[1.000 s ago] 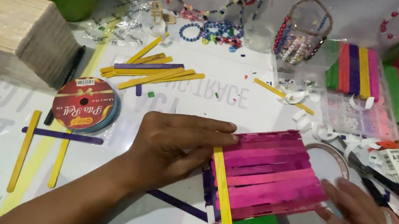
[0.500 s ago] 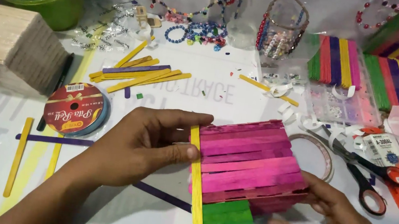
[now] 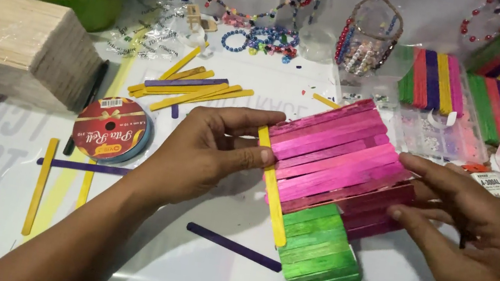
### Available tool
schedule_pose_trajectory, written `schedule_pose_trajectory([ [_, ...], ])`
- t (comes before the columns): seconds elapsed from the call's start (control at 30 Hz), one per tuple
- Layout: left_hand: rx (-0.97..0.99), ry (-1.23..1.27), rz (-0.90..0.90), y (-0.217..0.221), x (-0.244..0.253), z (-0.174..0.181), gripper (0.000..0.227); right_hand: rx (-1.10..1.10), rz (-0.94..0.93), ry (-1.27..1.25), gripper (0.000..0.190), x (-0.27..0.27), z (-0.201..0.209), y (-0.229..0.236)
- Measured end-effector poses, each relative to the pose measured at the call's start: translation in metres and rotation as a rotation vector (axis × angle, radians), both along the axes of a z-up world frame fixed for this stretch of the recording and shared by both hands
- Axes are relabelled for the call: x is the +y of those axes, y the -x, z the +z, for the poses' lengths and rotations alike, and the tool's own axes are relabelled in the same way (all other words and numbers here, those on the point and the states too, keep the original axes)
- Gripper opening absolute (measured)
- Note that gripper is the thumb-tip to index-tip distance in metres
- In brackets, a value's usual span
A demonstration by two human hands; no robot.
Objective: Assembling a decorative container by gluing and aligning colored popsicle sticks.
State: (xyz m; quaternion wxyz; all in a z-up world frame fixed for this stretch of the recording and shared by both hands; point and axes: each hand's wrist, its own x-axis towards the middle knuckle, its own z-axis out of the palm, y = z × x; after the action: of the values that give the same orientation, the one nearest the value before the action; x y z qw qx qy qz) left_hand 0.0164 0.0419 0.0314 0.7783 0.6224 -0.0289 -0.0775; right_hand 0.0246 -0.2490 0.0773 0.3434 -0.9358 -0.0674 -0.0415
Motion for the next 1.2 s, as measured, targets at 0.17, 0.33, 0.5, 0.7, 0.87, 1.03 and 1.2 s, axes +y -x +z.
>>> schedule_pose_trajectory([
  [0.17,-0.061,0.109,-0.055,-0.016,-0.007,-0.012,0.055,-0.164,0.231,-0.004,0.063,-0.012,0.005,-0.012],
  [0.33,-0.103,0.074,-0.069,-0.024,-0.002,-0.015,0.054,-0.294,0.32,0.052,0.058,-0.007,0.019,-0.022],
  [0.5,-0.135,0.071,-0.126,-0.033,0.019,-0.03,0.052,-0.565,0.631,0.287,0.052,0.018,0.044,-0.026],
  [0.7,-0.173,-0.272,-0.185,-0.039,0.032,-0.044,0.045,-0.598,0.948,0.442,0.06,0.043,0.031,-0.032],
  [0.87,-0.471,-0.709,-0.071,-0.039,0.042,-0.05,0.048,-0.641,0.957,0.345,0.054,0.046,0.034,-0.034],
  [1.03,-0.779,-0.867,0.009,-0.046,0.045,-0.061,0.045,-0.513,0.885,0.319,0.065,0.034,0.025,-0.055],
  [1.2,-0.793,-0.856,-0.01,-0.051,0.039,-0.062,0.032,-0.488,0.851,0.152,0.046,0.045,0.018,-0.047],
])
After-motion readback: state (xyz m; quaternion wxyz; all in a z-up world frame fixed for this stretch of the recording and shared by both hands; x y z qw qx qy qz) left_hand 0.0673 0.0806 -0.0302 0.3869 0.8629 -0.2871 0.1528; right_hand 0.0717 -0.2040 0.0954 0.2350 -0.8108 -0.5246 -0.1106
